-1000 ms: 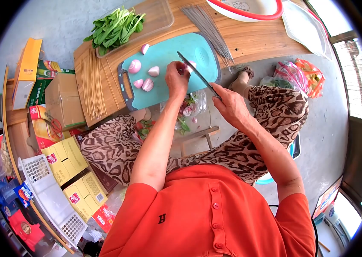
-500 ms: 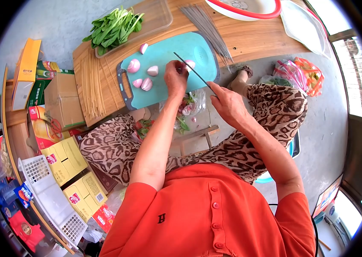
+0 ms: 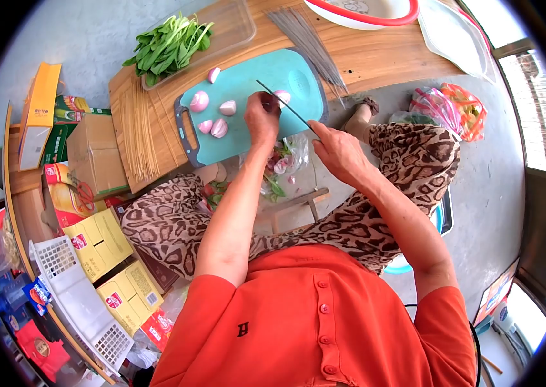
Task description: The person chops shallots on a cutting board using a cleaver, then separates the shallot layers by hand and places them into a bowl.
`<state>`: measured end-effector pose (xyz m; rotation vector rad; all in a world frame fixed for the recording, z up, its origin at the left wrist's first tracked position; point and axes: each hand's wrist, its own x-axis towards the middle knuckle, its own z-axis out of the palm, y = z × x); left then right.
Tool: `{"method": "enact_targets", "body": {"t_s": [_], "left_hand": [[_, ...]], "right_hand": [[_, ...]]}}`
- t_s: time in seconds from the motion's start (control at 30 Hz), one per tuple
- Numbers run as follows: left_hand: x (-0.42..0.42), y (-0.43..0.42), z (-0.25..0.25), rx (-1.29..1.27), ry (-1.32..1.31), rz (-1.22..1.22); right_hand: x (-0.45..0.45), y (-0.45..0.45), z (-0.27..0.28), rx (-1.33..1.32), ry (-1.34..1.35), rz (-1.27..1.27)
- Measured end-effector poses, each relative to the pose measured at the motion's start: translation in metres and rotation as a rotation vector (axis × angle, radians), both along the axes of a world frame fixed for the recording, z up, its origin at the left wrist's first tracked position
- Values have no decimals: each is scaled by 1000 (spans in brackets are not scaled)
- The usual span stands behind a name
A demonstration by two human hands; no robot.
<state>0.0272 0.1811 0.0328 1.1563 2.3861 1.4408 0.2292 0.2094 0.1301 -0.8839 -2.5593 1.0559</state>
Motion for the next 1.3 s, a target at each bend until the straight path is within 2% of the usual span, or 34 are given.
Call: {"method": "enact_targets", "body": {"t_s": [0.13,0.57,0.73,0.93,1.03,1.2,1.3], "left_hand": [[4,0,4,60,-71,-4],[1,0,1,39,-23,-14],[5,0,4,49,-71,-26],[-7,2,-1,30,-8,-62],[-26,6,4,17,114,-18],[-63,-8,32,42,236,-1],[-108,-38,42,-27,285,141]], "right_hand": [[0,3,-5,-5,-10,15],[-8,11,-10,-29,-89,2],[-17,20,-10,-73,-227,19],[-18,15,-7,-94,-262,-32],[-14,20,-10,-146,-112,-99],[-15,27,4,-269,-42,-96],[-16,18,6,-300,-32,-18]]}}
